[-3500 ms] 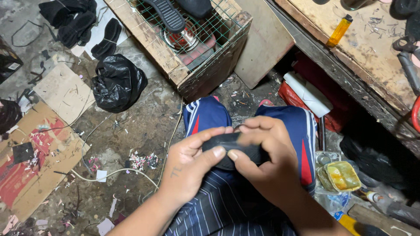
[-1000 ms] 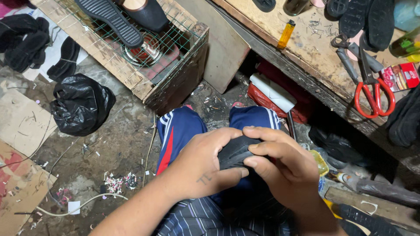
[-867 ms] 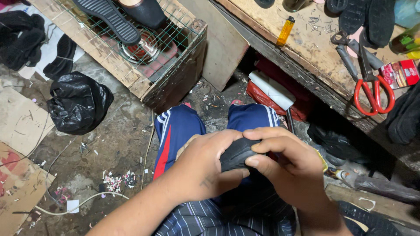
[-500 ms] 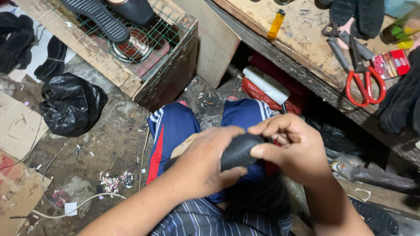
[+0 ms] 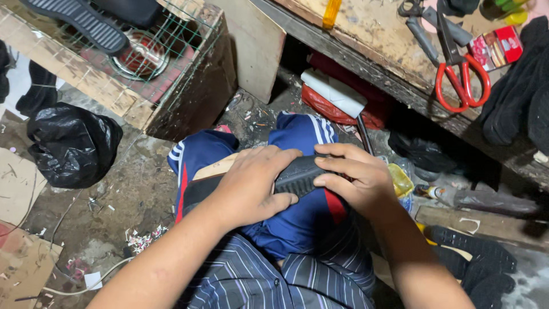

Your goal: The person sits on the floor and applies glue with a thin wooden stick along the edge of a shoe sole, then dips the stick into a glue container. They align the sole with the shoe upper, press the two together firmly by hand, and tap and press the bonded sole with a wooden mallet-like tool to secure it.

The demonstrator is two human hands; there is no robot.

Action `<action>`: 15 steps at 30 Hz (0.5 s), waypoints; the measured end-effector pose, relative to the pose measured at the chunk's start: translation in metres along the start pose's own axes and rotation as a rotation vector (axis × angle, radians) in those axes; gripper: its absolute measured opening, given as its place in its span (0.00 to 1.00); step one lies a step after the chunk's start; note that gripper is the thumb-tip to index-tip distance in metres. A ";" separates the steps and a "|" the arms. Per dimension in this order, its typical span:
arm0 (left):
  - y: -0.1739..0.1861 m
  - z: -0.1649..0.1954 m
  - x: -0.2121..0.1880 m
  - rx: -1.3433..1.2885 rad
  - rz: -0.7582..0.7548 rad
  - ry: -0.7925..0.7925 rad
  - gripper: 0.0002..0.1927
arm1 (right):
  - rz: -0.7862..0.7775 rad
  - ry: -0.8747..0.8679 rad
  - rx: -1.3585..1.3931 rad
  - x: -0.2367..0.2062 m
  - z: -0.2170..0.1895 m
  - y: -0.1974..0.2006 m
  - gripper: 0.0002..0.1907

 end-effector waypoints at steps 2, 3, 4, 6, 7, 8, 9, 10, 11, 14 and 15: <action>-0.003 -0.006 0.000 0.008 -0.017 0.041 0.36 | -0.008 -0.011 0.033 0.000 0.003 -0.006 0.13; -0.004 -0.007 0.000 0.015 -0.007 0.041 0.36 | -0.013 -0.017 0.050 -0.001 0.004 -0.007 0.12; -0.005 -0.008 0.000 0.021 0.002 0.041 0.36 | -0.025 -0.053 0.071 -0.002 0.007 -0.009 0.11; -0.006 -0.008 0.000 0.037 0.013 0.051 0.35 | -0.048 -0.115 0.109 -0.003 0.014 -0.012 0.08; -0.007 -0.009 -0.001 0.046 0.011 0.064 0.36 | -0.049 -0.105 0.119 -0.004 0.015 -0.013 0.08; -0.007 -0.010 -0.001 0.056 0.009 0.078 0.36 | -0.050 -0.095 0.130 -0.004 0.017 -0.014 0.09; -0.008 -0.008 -0.002 0.069 0.020 0.068 0.36 | -0.052 -0.085 0.141 -0.005 0.018 -0.015 0.09; -0.008 -0.006 -0.003 0.080 0.032 0.060 0.36 | -0.058 -0.077 0.146 -0.007 0.020 -0.017 0.10; -0.009 -0.005 -0.004 0.092 0.044 0.051 0.36 | -0.065 -0.069 0.150 -0.008 0.023 -0.019 0.11; -0.010 -0.001 -0.007 0.134 0.065 0.044 0.36 | -0.053 -0.237 0.599 -0.012 0.043 -0.032 0.19; -0.011 -0.002 -0.007 0.134 0.057 0.067 0.36 | -0.041 -0.327 0.820 -0.013 0.050 -0.038 0.23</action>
Point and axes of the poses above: each hand's wrist, its own x-axis towards the middle knuckle, its own y-axis out of the back of the hand, z = x × y, the point moved 7 cm from there along x, towards the middle knuckle, and after that the axes turned 13 degrees about -x, right-handed, at the moved point
